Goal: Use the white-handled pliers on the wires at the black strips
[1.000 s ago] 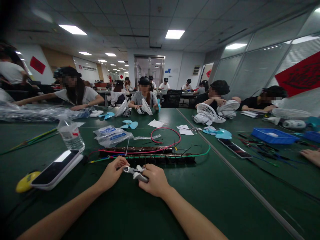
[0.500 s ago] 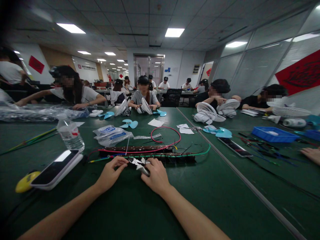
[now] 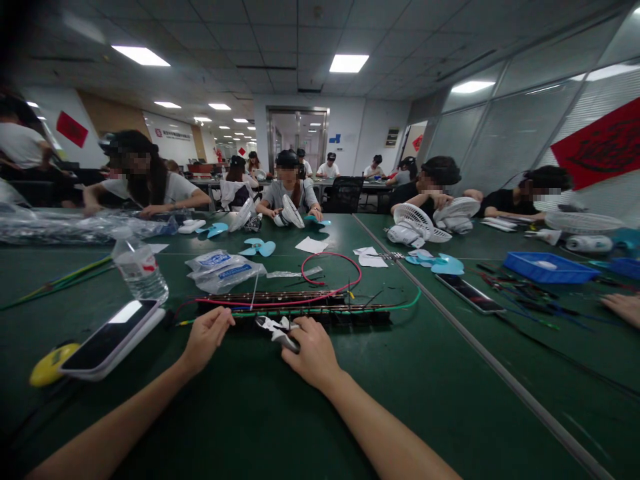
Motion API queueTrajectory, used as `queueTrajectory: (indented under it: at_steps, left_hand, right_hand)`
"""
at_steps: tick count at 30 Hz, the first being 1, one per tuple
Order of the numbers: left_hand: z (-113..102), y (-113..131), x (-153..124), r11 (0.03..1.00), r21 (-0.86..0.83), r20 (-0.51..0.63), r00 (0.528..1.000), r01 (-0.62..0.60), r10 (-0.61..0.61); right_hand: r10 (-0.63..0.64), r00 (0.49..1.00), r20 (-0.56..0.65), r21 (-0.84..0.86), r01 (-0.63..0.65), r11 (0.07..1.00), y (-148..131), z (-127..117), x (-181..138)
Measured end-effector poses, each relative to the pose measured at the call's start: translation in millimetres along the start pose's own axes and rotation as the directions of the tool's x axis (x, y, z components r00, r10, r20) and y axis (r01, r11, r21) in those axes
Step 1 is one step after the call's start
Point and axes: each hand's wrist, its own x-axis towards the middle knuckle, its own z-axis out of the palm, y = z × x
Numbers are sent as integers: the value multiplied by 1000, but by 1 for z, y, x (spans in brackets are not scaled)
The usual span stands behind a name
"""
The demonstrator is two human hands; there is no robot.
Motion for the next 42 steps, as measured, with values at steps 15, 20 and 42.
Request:
queueTrajectory:
  at_steps: [15, 20, 42]
  left_hand:
    - [-7, 22, 1, 731, -625, 217, 961, 272, -172]
    - [-13, 23, -6, 567, -396, 782, 589, 722, -203]
    - [4, 27, -11, 901, -160, 581, 776, 403, -244]
  right_hand:
    - [-13, 999, 30, -10, 13, 1000, 0, -1, -1]
    - [-8, 999, 37, -10, 8, 1000, 1, 0, -1]
    - [-12, 999, -48, 11, 13, 1000, -1, 0, 0]
